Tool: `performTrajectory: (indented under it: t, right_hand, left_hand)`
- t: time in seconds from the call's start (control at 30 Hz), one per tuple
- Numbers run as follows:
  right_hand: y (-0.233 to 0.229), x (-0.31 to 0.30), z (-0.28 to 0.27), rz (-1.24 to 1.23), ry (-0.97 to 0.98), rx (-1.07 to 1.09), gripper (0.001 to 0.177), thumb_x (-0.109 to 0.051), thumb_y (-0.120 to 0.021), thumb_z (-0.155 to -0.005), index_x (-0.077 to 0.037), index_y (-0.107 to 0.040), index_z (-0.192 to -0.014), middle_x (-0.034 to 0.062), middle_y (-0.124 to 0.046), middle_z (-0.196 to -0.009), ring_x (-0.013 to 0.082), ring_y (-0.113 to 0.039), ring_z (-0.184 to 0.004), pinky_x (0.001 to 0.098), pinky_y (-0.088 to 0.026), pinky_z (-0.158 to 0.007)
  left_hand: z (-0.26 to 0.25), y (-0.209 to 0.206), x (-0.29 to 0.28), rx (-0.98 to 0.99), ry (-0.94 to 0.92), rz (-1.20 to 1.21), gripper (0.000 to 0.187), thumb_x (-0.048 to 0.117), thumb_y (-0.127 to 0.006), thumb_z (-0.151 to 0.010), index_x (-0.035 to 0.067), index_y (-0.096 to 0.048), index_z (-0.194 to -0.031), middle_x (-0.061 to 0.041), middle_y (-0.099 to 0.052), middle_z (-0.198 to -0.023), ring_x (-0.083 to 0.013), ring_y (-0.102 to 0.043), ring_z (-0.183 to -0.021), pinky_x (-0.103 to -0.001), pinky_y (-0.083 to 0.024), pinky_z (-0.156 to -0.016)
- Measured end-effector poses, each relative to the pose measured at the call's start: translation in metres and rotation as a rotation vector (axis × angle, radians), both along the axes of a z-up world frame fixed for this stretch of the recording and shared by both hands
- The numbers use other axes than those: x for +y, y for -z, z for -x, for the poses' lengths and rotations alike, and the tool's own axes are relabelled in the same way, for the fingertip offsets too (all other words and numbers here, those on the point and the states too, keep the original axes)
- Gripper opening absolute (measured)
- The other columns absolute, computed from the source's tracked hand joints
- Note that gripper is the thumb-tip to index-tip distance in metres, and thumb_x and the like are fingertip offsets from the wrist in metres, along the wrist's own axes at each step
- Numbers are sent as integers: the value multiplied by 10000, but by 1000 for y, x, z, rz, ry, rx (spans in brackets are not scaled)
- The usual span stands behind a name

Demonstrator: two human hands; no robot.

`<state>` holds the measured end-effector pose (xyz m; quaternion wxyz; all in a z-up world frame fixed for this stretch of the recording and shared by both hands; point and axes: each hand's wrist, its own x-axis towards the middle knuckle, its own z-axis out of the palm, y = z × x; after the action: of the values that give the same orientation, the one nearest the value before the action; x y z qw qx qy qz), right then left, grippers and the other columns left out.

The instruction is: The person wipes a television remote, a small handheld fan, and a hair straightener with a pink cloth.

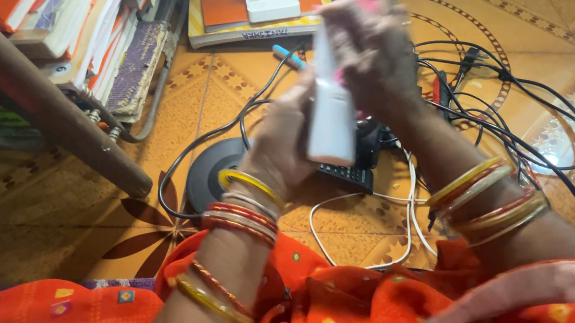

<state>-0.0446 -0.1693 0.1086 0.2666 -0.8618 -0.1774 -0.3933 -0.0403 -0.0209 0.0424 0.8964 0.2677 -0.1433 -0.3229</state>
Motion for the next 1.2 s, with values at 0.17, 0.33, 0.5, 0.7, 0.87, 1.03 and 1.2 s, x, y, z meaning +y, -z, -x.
performTrajectory:
  t: [0.17,0.33,0.5,0.7,0.87,1.03,1.2]
  right_hand:
    - [-2,1,10,-260,34,207,174,-172,-590,-1041,-96,-717,-1130,136,-666,-1078,288,-661,-937,422,-555,-831]
    - [16,67,34,60,-238,44,307,-210,-581,-1046,-77,-570,-1322,187,-644,-1166,284,-679,-897,425,-572,-767]
    - [18,64,26,-111,-221,143,298,-204,-497,-1049,-94,-572,-1315,87,-728,-1129,233,-715,-948,384,-575,-840]
    - [0,13,10,-181,95,-41,172,-119,-512,-1030,-63,-648,-1119,172,-609,-1114,235,-664,-975,361,-579,-833]
    - [9,71,29,-53,-72,131,263,-174,-528,-971,-110,-677,-1178,96,-694,-1118,263,-665,-860,411,-533,-798]
    - [17,78,39,107,-138,-98,218,-213,-634,-931,-126,-699,-1120,113,-661,-1177,321,-612,-1114,436,-490,-922]
    - [10,17,5,-9,144,-17,156,-126,-593,-1044,-107,-737,-1103,118,-648,-1144,326,-582,-1071,438,-457,-945]
  left_hand:
    - [0,16,-38,3,-91,-5,457,446,-454,-1127,63,-547,-1358,-104,-655,-1139,-220,-657,-981,-386,-585,-836]
    - [-23,19,10,-221,-135,260,474,410,-479,-1030,65,-512,-1353,-94,-667,-1259,-204,-679,-1146,-353,-582,-1028]
    - [-23,17,20,60,-143,75,473,446,-432,-1079,86,-550,-1362,-103,-701,-1178,-228,-702,-1028,-378,-619,-846]
    - [-8,14,-18,-22,28,-113,503,578,-443,-1043,122,-610,-1173,-63,-682,-900,-224,-691,-748,-368,-595,-529]
    - [-25,26,8,-24,-75,120,445,455,-480,-1047,101,-549,-1309,-64,-674,-1134,-187,-680,-1037,-343,-610,-871]
    - [-32,46,19,375,-95,281,485,437,-439,-1012,107,-516,-1359,-131,-656,-1195,-211,-689,-1078,-330,-618,-887]
    - [-21,34,-16,-31,4,-191,490,529,-509,-1040,119,-544,-1306,-84,-641,-1066,-219,-642,-900,-401,-558,-674]
